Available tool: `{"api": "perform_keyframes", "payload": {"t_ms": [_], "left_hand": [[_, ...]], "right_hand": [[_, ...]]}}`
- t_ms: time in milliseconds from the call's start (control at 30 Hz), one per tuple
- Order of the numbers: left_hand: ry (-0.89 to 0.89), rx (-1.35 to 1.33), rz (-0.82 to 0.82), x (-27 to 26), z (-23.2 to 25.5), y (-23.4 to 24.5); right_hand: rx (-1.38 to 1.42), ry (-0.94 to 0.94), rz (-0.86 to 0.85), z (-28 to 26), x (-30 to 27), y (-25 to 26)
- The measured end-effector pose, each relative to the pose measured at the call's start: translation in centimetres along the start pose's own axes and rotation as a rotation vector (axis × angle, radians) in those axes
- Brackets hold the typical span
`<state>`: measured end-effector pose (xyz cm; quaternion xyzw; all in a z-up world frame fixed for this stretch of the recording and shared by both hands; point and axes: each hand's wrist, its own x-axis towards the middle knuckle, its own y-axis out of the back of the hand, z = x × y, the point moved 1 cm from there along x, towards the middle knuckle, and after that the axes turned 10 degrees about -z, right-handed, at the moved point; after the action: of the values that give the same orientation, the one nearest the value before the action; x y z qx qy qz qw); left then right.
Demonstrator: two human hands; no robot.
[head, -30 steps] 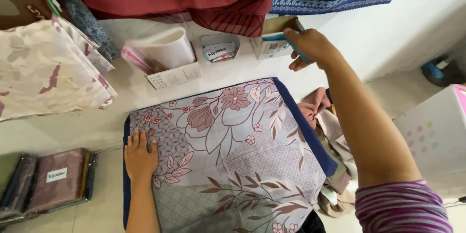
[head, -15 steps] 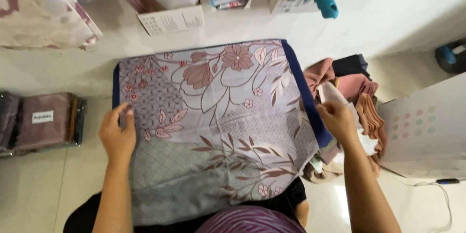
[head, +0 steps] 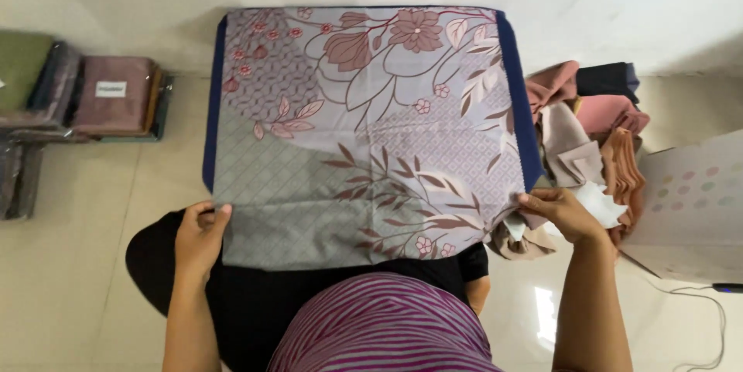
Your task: The person is unfolding a hijab, cleaning it with a lint roller, and then folding it neatly.
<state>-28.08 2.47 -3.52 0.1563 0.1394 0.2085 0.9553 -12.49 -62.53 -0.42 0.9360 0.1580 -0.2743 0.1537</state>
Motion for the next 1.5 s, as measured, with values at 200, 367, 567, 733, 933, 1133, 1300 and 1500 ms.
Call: {"api": "perform_keyframes", "payload": {"t_ms": [200,367,567,733,933,1133,1300,1500], "left_hand": [[0.064,-0.065,-0.019,-0.7,-0.4,0.9],[0.112,0.025,-0.076,-1.1,-0.7,1.6],[0.147,-0.061,-0.103,-0.9,-0.8,2.7],[0.142,-0.097,-0.127,-0.5,-1.7,2.9],[0.152,-0.157,-0.165,-0.5,-2.3,2.8],[0.135,-0.18,-0.11,-0.9,-0.6,2.8],[0.001,-0.344,-0.099,-1.1,4.7,4.2],[-0.223,-0.414,-0.03,4.5,13.1,5.1]], "right_hand": [[0.162,0.176,-0.039,4.1,0.2,-0.1],[0.166,0.27,0.011,4.0,-1.4,-1.3],[0.25,0.285,0.145,1.7,-3.1,-3.3],[0.254,0.237,0.052,2.0,-2.8,-4.2],[0.373,0.235,-0.035,1.9,-3.3,-4.6],[0.462,0.239,-0.053,4.7,-1.7,-2.7],[0.546,0.477,-0.066,2.5,-1.0,0.4],[0.558,0.765,0.091,-11.5,-1.4,0.8]]}}
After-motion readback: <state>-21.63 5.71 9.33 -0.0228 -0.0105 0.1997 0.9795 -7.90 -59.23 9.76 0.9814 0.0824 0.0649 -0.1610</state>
